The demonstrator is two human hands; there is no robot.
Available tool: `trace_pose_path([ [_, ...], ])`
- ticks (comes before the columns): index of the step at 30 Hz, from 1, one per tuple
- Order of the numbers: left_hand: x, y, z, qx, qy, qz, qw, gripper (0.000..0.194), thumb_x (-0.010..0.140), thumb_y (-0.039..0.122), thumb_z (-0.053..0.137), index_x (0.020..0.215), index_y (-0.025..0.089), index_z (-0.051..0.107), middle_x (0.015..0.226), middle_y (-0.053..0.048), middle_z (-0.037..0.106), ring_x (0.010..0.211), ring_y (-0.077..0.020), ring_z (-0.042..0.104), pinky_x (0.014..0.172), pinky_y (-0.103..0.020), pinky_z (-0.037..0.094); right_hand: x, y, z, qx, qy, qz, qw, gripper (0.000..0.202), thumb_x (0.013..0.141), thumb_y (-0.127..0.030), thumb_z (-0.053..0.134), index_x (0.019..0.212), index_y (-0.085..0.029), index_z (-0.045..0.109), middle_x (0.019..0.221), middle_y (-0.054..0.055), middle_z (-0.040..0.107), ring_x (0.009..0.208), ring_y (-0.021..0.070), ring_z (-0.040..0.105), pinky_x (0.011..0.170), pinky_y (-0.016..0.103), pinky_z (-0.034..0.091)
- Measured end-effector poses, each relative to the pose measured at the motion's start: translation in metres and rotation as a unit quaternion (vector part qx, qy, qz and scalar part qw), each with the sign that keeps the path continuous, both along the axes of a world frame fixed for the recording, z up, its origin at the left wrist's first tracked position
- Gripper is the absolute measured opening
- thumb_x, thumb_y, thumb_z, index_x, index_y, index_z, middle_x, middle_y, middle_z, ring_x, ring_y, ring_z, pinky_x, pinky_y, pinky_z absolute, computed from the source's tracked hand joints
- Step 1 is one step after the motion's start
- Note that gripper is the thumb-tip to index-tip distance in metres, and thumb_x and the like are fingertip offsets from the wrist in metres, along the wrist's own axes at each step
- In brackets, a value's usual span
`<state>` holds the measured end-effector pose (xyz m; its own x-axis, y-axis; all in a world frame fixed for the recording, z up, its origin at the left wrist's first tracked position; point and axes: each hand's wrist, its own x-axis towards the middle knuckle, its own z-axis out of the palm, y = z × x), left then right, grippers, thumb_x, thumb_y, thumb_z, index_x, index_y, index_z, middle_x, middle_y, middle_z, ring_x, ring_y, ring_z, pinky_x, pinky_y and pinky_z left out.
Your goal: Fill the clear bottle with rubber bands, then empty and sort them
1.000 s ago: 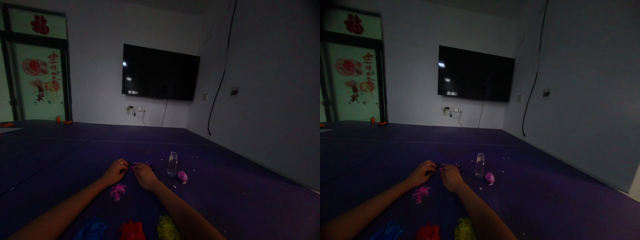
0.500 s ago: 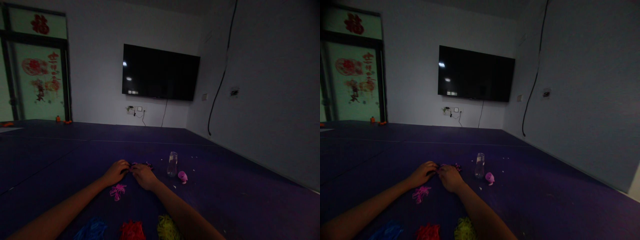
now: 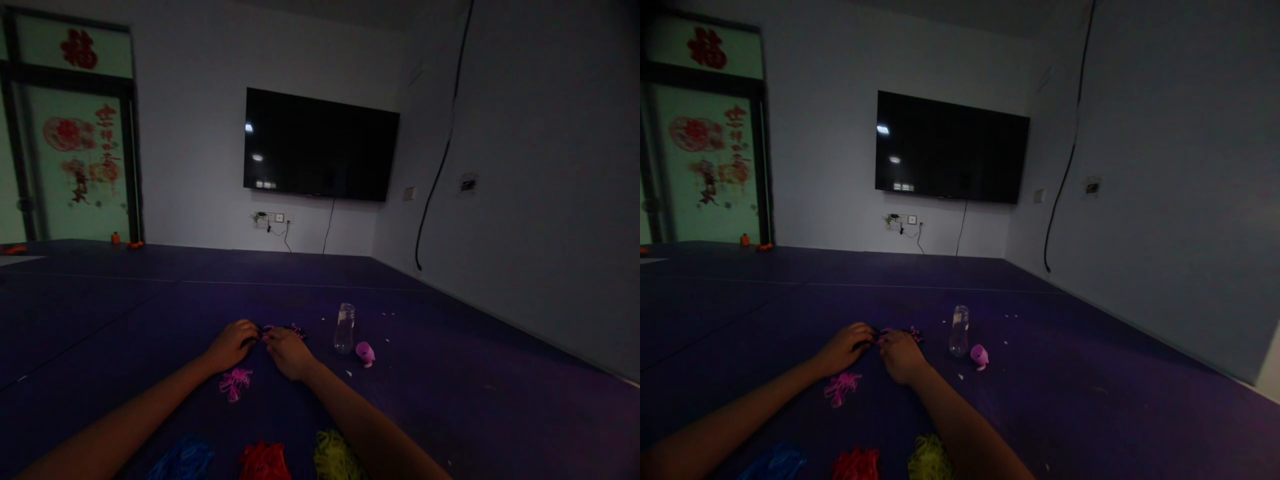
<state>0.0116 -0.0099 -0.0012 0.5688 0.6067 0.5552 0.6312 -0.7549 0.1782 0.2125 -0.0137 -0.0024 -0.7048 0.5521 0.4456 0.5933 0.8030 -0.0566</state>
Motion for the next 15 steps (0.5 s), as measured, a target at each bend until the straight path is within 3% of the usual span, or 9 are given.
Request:
trace_pose_path([
  [3,-0.001,0.001,0.000,0.006,-0.004,0.012,1.000,0.020,0.079,0.009,0.050,0.085,0.021,0.065,0.096,-0.005,0.066,0.094,-0.0202,0.057,0.084,-0.035,0.044,0.001,0.001,-0.001,-0.018,0.024,0.012,0.999,0.027,0.087,-0.015,0.043,0.105,-0.013,0.063,0.109,0.011,0.063,0.105,0.0201,0.055,0.092,0.033,0.040],
  [6,-0.002,0.001,0.001,0.003,-0.005,0.020,1.000,0.016,0.081,0.012,0.050,0.085,0.020,0.064,0.093,-0.006,0.066,0.090,-0.0204,0.058,0.081,-0.034,0.044,0.004,0.006,0.001,-0.068,0.115,0.026,0.991,0.028,0.088,-0.016,0.040,0.099,-0.014,0.066,0.108,0.010,0.064,0.104,0.0177,0.056,0.093,0.031,0.041],
  [11,-0.003,0.001,0.002,0.002,-0.010,0.016,1.000,0.016,0.084,0.016,0.048,0.085,0.019,0.064,0.085,-0.006,0.065,0.084,-0.0194,0.058,0.077,-0.031,0.044,0.005,0.011,0.017,-0.191,0.272,0.069,0.941,0.032,0.089,-0.025,0.038,0.092,-0.018,0.070,0.101,0.007,0.068,0.100,0.0177,0.059,0.091,0.034,0.043],
  [15,-0.004,0.003,0.001,0.002,-0.016,0.014,1.000,0.016,0.084,0.017,0.048,0.082,0.019,0.064,0.086,-0.005,0.065,0.085,-0.0187,0.057,0.078,-0.030,0.043,-0.008,-0.002,0.025,-0.290,0.275,0.154,0.903,0.033,0.084,-0.025,0.041,0.079,-0.019,0.073,0.089,0.004,0.071,0.093,0.0190,0.063,0.088,0.033,0.045],
])
